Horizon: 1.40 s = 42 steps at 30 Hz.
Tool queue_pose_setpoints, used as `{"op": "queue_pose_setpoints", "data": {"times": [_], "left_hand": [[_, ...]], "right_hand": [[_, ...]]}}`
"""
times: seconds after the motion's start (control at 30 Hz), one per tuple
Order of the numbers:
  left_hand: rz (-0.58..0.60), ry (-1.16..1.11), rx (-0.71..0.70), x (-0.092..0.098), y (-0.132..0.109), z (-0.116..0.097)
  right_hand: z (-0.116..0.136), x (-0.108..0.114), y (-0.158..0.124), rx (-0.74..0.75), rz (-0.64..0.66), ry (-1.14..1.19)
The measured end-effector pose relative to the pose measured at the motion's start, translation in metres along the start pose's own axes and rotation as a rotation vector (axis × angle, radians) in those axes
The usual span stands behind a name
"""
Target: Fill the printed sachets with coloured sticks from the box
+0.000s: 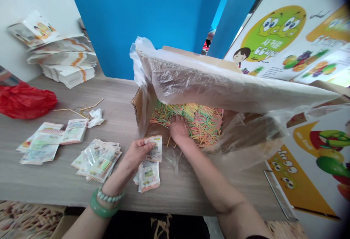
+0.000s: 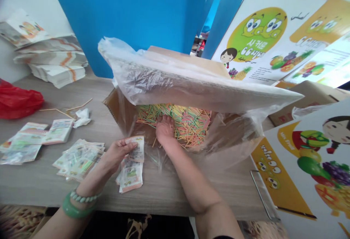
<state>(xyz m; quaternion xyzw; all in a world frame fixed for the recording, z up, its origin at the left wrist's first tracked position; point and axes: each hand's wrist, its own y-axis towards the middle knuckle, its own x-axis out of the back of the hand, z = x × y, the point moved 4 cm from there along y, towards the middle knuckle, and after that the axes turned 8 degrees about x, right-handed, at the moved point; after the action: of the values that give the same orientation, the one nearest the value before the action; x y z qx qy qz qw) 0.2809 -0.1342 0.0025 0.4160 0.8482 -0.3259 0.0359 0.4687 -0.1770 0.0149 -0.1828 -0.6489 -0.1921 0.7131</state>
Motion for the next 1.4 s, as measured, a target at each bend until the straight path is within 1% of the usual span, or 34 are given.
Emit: {"op": "queue_pose_setpoints", "data": {"times": [0.1,0.2,0.3,0.37,0.4,0.43,0.5,0.57,0.6,0.63,0.67,0.7,0.77,0.8,0.83,0.87,0.9,0.93,0.97,1.03,1.1,1.13,1.2,1.27,1.3,1.4], "left_hand": [[-0.046,-0.054,-0.014,0.002,-0.002,-0.001],[-0.045,-0.084,-0.027,-0.001,-0.003,-0.001],[-0.024,-0.116,-0.032,-0.005,-0.003,-0.001],[-0.049,-0.172,-0.073,-0.005,-0.004,-0.004],[-0.076,-0.203,-0.095,-0.004,-0.004,-0.005],[-0.109,-0.239,-0.119,-0.002,-0.003,-0.007],[-0.163,-0.322,-0.175,0.0,-0.001,-0.008],[-0.182,-0.389,-0.227,-0.001,0.001,-0.007],[-0.179,-0.396,-0.243,-0.003,0.002,-0.006],[-0.18,-0.368,-0.254,-0.005,0.002,-0.005],[-0.201,-0.299,-0.278,-0.006,0.001,-0.005],[-0.241,-0.181,-0.327,-0.007,-0.002,-0.007],[-0.318,0.188,-0.487,-0.012,-0.011,-0.017],[-0.322,0.414,-0.566,-0.018,-0.015,-0.022],[-0.297,0.634,-0.614,-0.024,-0.019,-0.026],[-0.254,0.827,-0.621,-0.03,-0.02,-0.028],[-0.212,0.97,-0.592,-0.034,-0.02,-0.029],[-0.189,1.059,-0.544,-0.036,-0.019,-0.028],[-0.181,1.1,-0.491,-0.036,-0.017,-0.028],[-0.165,1.074,-0.406,-0.034,-0.011,-0.025],[-0.127,0.93,-0.373,-0.028,-0.004,-0.021],[-0.108,0.819,-0.359,-0.025,-0.002,-0.018],[-0.07,0.554,-0.308,-0.018,0.003,-0.013],[-0.038,0.319,-0.234,-0.015,0.004,-0.008],[-0.026,0.235,-0.202,-0.015,0.004,-0.006],[-0.001,0.098,-0.153,-0.018,0.002,-0.003]], "right_hand": [[0.001,-0.008,0.006,-0.009,0.001,-0.004],[0.0,-0.011,0.007,-0.021,-0.001,-0.001],[-0.004,-0.005,0.005,-0.02,-0.007,0.014],[-0.006,0.004,-0.002,-0.017,-0.035,0.065],[-0.006,0.009,-0.008,-0.009,-0.051,0.127],[-0.005,0.012,-0.017,0.009,-0.058,0.233],[0.001,0.012,-0.037,0.08,-0.015,0.585],[0.014,0.003,-0.059,0.152,0.08,1.005],[0.019,-0.003,-0.068,0.159,0.108,1.158],[0.022,-0.008,-0.075,0.14,0.109,1.241],[0.024,-0.013,-0.081,0.099,0.09,1.253],[0.023,-0.015,-0.084,0.055,0.066,1.195],[0.022,-0.008,-0.087,0.032,0.036,0.931],[0.022,-0.001,-0.087,0.064,0.043,0.766],[0.023,0.008,-0.087,0.116,0.062,0.61],[0.025,0.016,-0.088,0.178,0.093,0.481],[0.026,0.024,-0.088,0.236,0.129,0.391],[0.027,0.03,-0.088,0.276,0.161,0.341],[0.026,0.034,-0.088,0.296,0.188,0.331],[0.018,0.037,-0.084,0.299,0.201,0.401],[0.001,0.036,-0.076,0.256,0.136,0.433],[-0.01,0.034,-0.07,0.208,0.086,0.388],[-0.034,0.027,-0.058,0.069,0.006,0.197],[-0.053,0.019,-0.047,-0.05,0.002,0.042],[-0.058,0.014,-0.042,-0.072,0.02,0.002],[-0.062,0.004,-0.03,-0.046,0.057,-0.071]]}}
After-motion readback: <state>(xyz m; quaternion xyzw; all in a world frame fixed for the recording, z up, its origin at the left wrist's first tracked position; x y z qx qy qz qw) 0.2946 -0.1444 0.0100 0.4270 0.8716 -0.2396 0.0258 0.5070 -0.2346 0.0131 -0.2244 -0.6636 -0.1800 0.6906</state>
